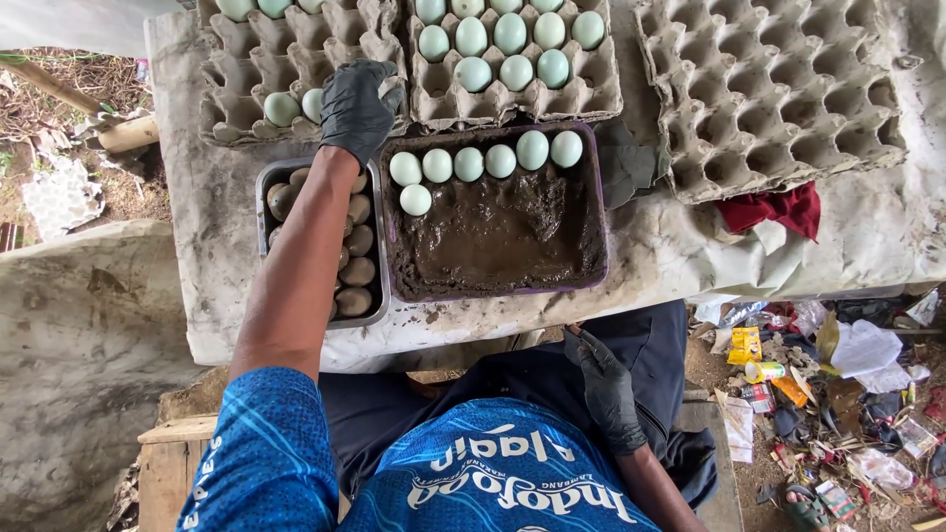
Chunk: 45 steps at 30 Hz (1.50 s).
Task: Coating duck eggs with a salted mud mixture and arranging them in trays for preservation.
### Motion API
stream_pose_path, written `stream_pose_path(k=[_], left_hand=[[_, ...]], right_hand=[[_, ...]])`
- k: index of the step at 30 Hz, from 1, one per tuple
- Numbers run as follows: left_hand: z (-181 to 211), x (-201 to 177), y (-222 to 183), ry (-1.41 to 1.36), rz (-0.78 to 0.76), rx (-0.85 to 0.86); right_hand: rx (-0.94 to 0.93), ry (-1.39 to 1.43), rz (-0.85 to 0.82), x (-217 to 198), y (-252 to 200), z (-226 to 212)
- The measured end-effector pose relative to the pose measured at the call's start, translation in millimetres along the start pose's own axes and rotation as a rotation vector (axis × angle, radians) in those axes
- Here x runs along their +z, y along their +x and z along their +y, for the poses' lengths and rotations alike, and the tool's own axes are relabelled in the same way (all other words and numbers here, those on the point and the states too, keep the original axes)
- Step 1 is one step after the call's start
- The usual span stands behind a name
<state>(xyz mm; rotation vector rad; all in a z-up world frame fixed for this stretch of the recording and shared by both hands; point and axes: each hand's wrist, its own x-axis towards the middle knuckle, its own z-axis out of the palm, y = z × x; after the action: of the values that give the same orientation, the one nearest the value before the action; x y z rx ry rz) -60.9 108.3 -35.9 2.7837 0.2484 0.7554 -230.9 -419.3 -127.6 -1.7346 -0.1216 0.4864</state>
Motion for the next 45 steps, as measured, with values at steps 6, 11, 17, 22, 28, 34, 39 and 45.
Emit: stream_pose_path(k=[6,11,17,22,28,34,39,45], left_hand=[[-15,13,4,0.030,-0.015,0.025],[5,23,30,0.144,-0.019,0.102],[8,71,75,0.237,-0.228,0.069],[-11,122,90,0.334,-0.217,0.087],[-9,97,91,0.242,-0.221,0.093],[9,60,77,0.137,-0.168,0.092],[19,-30,54,0.011,-0.203,-0.081],[-11,-116,21,0.256,-0.552,-0.153]], right_hand=[[0.027,0.022,-0.021,6,-2,-5],[0.058,0.010,0.035,4,-3,-1],[0.026,-0.034,0.039,-2,-1,-6],[0.074,-0.024,0.109,-6,5,13],[0.054,-0.060,0.054,-3,9,3],[0.058,-0.069,0.059,-4,12,4],[0.162,0.030,0.065,1,8,-18],[0.162,0.066,0.056,5,8,-1]])
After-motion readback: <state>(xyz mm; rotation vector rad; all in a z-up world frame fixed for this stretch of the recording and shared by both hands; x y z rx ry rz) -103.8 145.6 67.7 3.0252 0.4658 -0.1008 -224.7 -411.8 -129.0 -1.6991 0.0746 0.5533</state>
